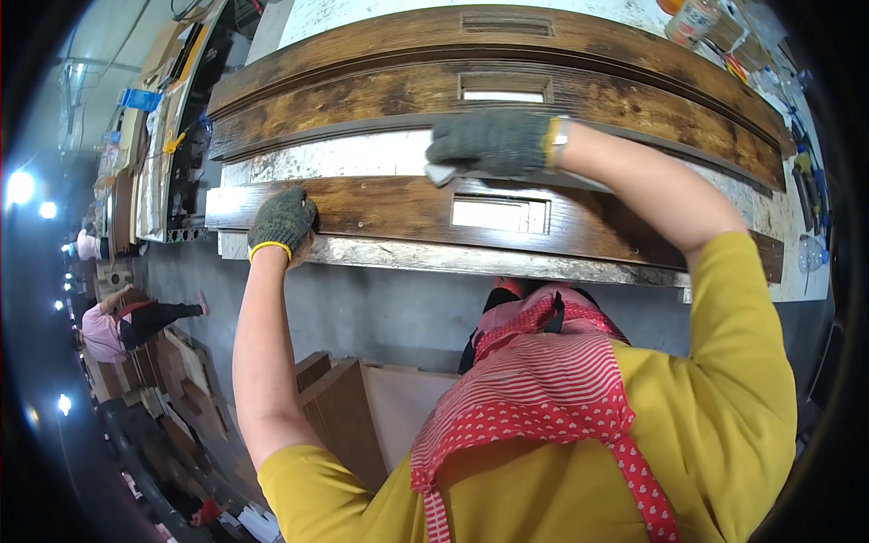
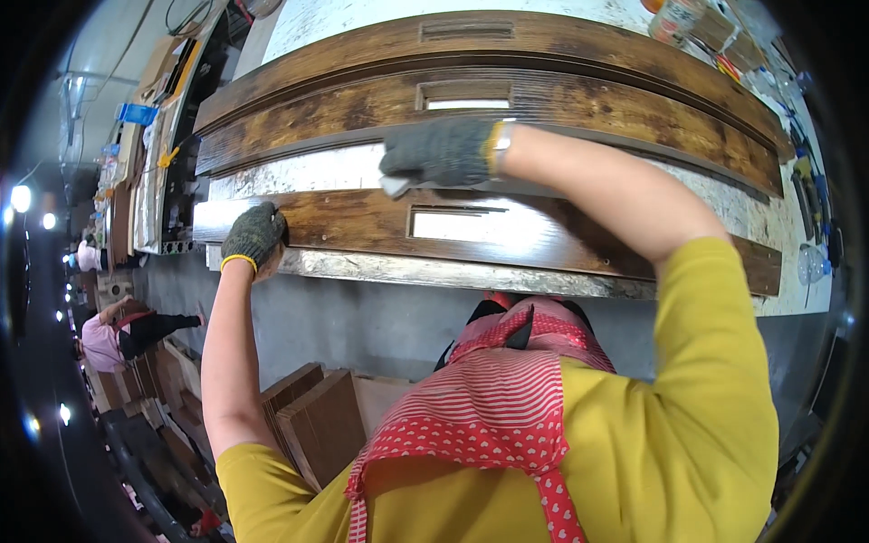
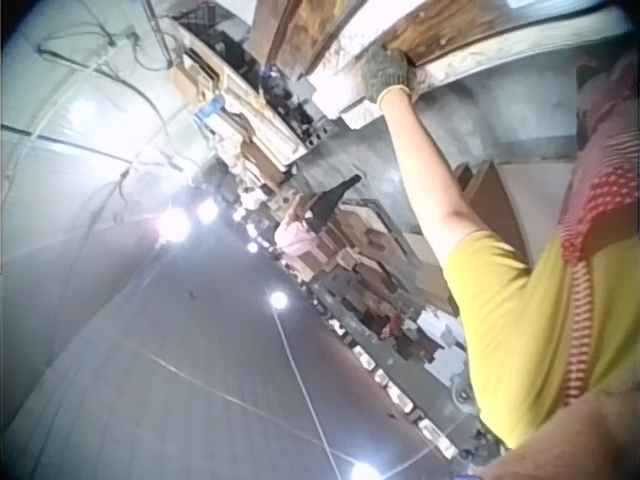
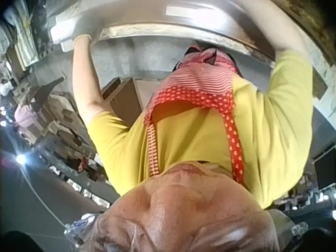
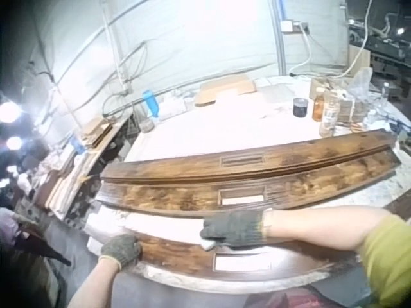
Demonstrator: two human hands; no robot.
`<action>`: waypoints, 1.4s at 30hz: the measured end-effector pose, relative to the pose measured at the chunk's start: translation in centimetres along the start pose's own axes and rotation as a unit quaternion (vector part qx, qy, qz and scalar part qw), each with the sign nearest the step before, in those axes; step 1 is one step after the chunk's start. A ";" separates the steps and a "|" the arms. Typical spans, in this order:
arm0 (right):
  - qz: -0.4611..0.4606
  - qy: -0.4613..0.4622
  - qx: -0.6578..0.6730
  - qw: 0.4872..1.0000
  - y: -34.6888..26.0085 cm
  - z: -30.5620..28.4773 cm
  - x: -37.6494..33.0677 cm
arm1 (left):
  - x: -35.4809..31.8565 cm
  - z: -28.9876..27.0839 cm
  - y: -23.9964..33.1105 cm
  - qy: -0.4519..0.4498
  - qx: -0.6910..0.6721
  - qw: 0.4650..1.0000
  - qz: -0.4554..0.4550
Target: The person sands and wipes wooden boards on a workbench using a sanding block, flipping and repositioning the boards to sand their surfaces and edges.
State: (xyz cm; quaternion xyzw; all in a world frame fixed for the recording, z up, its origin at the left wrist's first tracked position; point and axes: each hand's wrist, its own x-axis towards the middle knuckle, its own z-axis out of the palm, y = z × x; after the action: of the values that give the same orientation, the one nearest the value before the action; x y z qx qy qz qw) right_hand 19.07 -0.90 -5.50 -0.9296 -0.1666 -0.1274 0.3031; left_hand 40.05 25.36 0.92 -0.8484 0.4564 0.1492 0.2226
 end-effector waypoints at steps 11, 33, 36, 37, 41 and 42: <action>0.018 -0.173 -0.049 0.983 -1.3 -8.5 -12.3 | -1.9 1.0 3.0 0.138 -0.110 0.977 -0.116; 0.004 -0.208 0.009 0.978 0.0 -10.2 -15.3 | -5.4 -2.7 22.9 0.027 -0.204 0.972 -0.116; 0.021 -0.113 0.057 0.992 1.2 -6.2 -12.0 | -4.9 -3.0 23.3 0.041 -0.201 0.974 -0.100; -0.025 -0.075 0.049 0.996 1.5 -5.6 -11.0 | -5.0 -3.1 23.3 0.045 -0.190 0.977 -0.090; -0.036 -0.117 -0.013 0.992 1.3 -6.9 -12.8 | -5.3 -3.2 23.3 0.033 -0.184 0.979 -0.082; -0.040 -0.151 -0.036 0.987 0.4 -8.3 -14.2 | -5.5 -2.7 23.2 0.032 -0.189 0.978 -0.082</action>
State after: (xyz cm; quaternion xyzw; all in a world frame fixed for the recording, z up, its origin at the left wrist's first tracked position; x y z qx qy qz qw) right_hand 5.13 -9.52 -3.95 -0.9410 -0.2431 -0.0034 0.2355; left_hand 17.69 16.62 0.08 -0.9140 0.3561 0.1868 0.0548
